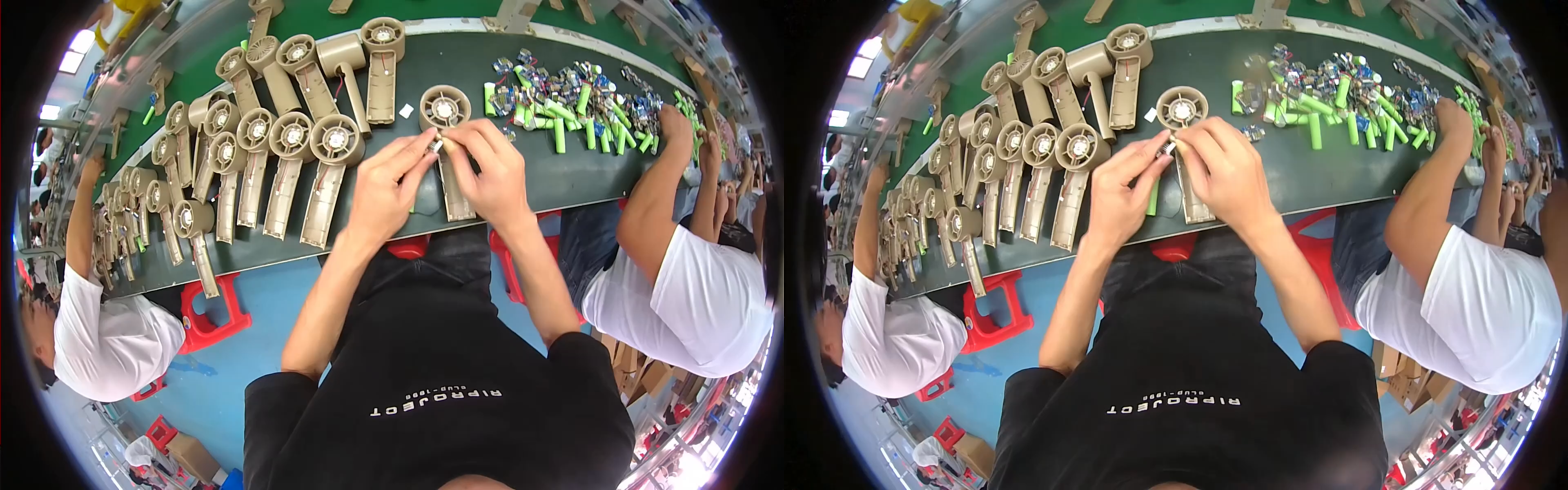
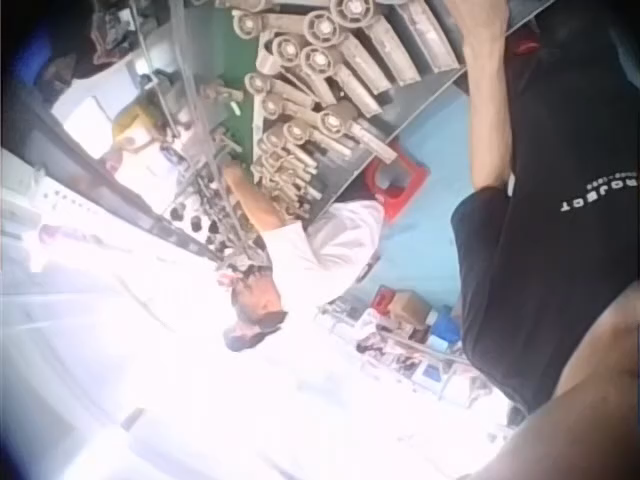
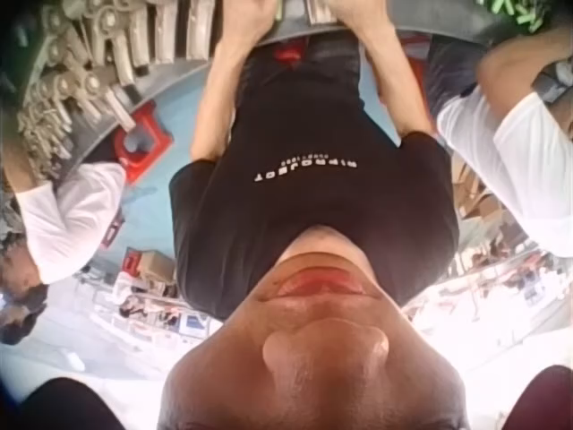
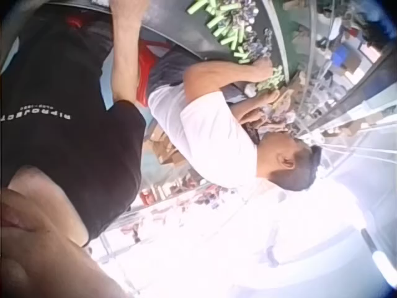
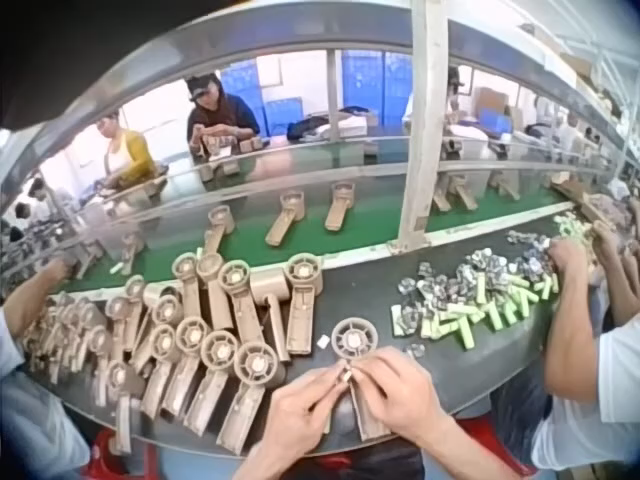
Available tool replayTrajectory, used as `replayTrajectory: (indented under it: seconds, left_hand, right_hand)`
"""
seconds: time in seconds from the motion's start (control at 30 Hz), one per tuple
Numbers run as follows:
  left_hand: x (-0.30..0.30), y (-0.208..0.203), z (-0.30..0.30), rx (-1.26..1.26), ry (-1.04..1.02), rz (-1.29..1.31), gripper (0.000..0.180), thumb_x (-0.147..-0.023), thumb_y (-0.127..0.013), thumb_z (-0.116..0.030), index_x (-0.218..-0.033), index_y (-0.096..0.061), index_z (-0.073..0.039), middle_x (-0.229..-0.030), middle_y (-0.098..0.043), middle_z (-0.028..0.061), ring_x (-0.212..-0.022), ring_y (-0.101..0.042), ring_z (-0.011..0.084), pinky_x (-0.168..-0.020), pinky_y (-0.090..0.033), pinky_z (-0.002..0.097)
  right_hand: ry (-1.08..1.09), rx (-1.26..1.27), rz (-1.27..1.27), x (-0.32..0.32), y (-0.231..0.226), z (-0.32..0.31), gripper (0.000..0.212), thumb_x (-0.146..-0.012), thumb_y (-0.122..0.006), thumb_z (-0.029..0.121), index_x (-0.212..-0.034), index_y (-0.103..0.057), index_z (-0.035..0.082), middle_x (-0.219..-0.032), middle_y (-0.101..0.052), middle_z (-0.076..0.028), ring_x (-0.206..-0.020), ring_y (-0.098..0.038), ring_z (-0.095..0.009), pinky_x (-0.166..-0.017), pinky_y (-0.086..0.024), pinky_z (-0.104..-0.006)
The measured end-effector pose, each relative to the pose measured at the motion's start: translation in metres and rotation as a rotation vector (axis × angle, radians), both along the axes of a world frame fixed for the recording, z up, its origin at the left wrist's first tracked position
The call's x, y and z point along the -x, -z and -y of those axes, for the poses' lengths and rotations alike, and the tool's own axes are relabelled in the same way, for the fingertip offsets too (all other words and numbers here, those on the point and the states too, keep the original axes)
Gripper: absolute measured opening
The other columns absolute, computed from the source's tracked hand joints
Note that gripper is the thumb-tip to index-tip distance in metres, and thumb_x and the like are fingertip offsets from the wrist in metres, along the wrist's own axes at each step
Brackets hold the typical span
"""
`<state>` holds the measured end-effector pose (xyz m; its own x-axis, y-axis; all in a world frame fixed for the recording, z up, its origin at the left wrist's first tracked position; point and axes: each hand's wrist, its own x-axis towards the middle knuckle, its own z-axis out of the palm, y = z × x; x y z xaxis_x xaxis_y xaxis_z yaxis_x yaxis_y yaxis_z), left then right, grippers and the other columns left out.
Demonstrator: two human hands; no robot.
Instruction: The person assembles handheld fans by inserting battery and circuit board units into plastic fan casings by hand and placing the assembled casings onto an upper conveyor belt.
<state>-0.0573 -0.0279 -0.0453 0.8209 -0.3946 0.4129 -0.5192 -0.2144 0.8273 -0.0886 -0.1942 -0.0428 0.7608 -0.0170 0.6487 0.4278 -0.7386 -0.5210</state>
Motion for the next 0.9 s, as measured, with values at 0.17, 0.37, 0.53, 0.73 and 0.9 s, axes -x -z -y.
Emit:
replayTrajectory:
  seconds: [0.17,0.37,0.53,0.73,0.9]
  left_hand:
    - [0.008,-0.006,0.007,0.264,-0.024,-0.537,0.029,-0.097,-0.058,-0.005,-0.124,-0.062,0.002,-0.093,-0.069,0.0116,-0.071,-0.067,0.0120,-0.066,-0.054,0.0273]
    - [-0.082,-0.068,0.022,0.327,0.073,-0.460,0.024,-0.099,-0.053,-0.013,-0.113,-0.061,0.006,-0.074,-0.061,0.0071,-0.054,-0.059,0.0119,-0.049,-0.048,0.0273]
    - [-0.235,-0.078,0.025,0.174,-0.093,-0.532,0.023,-0.098,-0.054,-0.014,-0.106,-0.064,0.005,-0.088,-0.068,0.0099,-0.064,-0.061,0.0140,-0.064,-0.049,0.0279]
    - [-0.349,-0.007,-0.009,-0.304,-0.426,-0.241,0.028,-0.092,-0.056,-0.018,-0.102,-0.069,0.005,-0.091,-0.071,0.0182,-0.079,-0.070,0.0308,-0.074,-0.056,0.0390]
    - [-0.376,0.010,-0.028,-0.754,-0.310,-0.365,0.037,-0.081,-0.060,-0.024,-0.100,-0.070,0.006,-0.111,-0.066,0.0293,-0.110,-0.063,0.0411,-0.093,-0.052,0.0431]
  right_hand:
    - [0.246,-0.281,-0.451,0.034,0.001,-0.010,0.039,-0.084,-0.071,0.001,-0.121,-0.057,0.001,-0.083,-0.064,-0.005,-0.067,-0.059,-0.011,-0.059,-0.046,-0.0235]
    - [0.087,-0.556,-0.415,-0.060,-0.049,0.018,0.036,-0.089,-0.066,0.003,-0.124,-0.057,-0.002,-0.086,-0.065,-0.003,-0.077,-0.062,-0.008,-0.068,-0.049,-0.0214]
    - [0.178,-0.302,-0.404,-0.229,-0.053,0.021,0.039,-0.082,-0.071,0.021,-0.116,-0.066,0.001,-0.086,-0.072,-0.011,-0.080,-0.068,-0.018,-0.075,-0.053,-0.0316]
    - [0.288,-0.136,-0.353,-0.338,0.017,-0.004,0.037,-0.081,-0.070,0.025,-0.112,-0.067,0.004,-0.094,-0.072,-0.016,-0.094,-0.068,-0.033,-0.085,-0.053,-0.0428]
    - [0.254,-0.028,-0.365,-0.338,0.021,-0.002,0.037,-0.086,-0.068,0.027,-0.114,-0.066,0.003,-0.094,-0.072,-0.017,-0.088,-0.071,-0.032,-0.082,-0.054,-0.0417]
